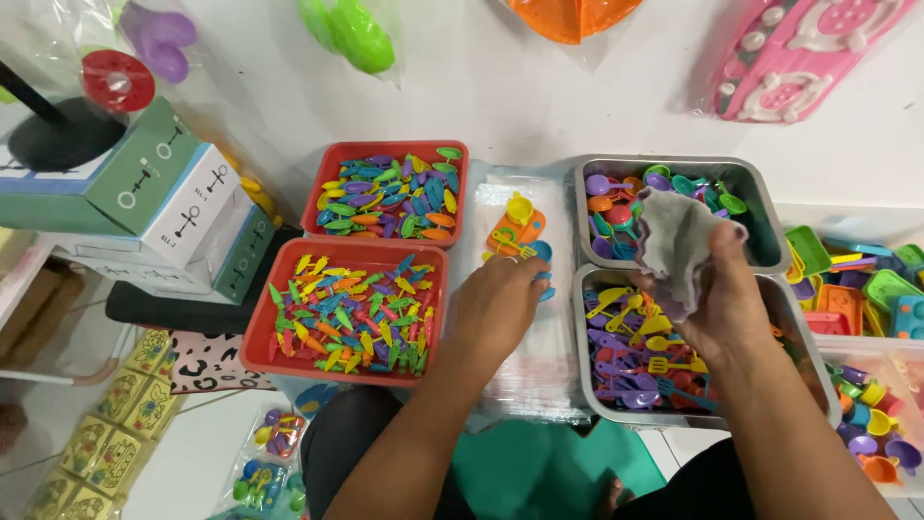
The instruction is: Cleaning and sorting small plastic toy utensils using a cloth
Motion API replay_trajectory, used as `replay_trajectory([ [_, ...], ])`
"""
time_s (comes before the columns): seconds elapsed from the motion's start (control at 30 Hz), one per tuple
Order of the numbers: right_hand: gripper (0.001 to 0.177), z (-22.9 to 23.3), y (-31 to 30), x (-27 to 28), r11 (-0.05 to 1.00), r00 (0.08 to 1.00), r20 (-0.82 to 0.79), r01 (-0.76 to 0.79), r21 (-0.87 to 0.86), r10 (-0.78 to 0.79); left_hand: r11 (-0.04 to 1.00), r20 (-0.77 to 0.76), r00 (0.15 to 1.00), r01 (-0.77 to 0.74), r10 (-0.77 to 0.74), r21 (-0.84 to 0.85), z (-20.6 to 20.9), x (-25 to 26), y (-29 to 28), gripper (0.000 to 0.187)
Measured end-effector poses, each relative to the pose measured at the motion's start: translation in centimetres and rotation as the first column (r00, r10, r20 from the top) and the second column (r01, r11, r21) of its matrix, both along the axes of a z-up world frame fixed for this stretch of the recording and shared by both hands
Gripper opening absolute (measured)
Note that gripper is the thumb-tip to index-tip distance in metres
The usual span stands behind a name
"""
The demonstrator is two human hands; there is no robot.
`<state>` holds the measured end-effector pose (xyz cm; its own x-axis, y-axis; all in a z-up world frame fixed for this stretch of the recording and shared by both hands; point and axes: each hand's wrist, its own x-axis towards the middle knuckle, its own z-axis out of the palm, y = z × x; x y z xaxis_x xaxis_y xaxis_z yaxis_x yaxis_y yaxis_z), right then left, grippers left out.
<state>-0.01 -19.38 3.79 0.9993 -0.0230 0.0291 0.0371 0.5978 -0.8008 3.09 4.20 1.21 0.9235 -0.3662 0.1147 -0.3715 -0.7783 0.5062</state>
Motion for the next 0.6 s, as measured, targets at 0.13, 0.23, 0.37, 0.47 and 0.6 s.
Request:
replay_trajectory([
  [0.13, 0.015, -2.0, -1.0, 0.4, 0.958, 0.939, -0.292, 0.101, -0.269, -0.181, 0.981, 0.234, 0.971, -0.002, -0.043, 0.192, -3.9, 2.1, -1.3, 0.013],
  [0.23, 0.011, -1.9, -0.9, 0.9, 0.974, 0.918, -0.346, 0.137, -0.18, -0.193, 0.982, 0.373, 0.928, -0.083, 0.014, 0.171, -3.7, 1.6, -1.2, 0.029],
  [0.37, 0.032, 0.3, 0.2, 0.5, 0.979, 0.933, -0.305, 0.162, -0.12, -0.192, 0.972, 0.417, 0.908, -0.13, 0.037, 0.197, 0.4, 0.5, 2.3, 0.029],
  [0.47, 0.047, -1.2, -0.8, 1.0, 0.976, 0.951, -0.224, 0.201, -0.082, -0.215, 1.0, 0.242, 0.97, 0.031, -0.031, 0.004, 2.6, 0.4, 7.5, 0.032],
  [0.6, 0.021, -6.5, -4.5, 2.5, 0.96, 0.954, -0.221, 0.151, -0.234, -0.204, 0.987, 0.037, 0.993, -0.111, 0.108, 0.12, 3.8, -0.2, 15.6, 0.028],
])
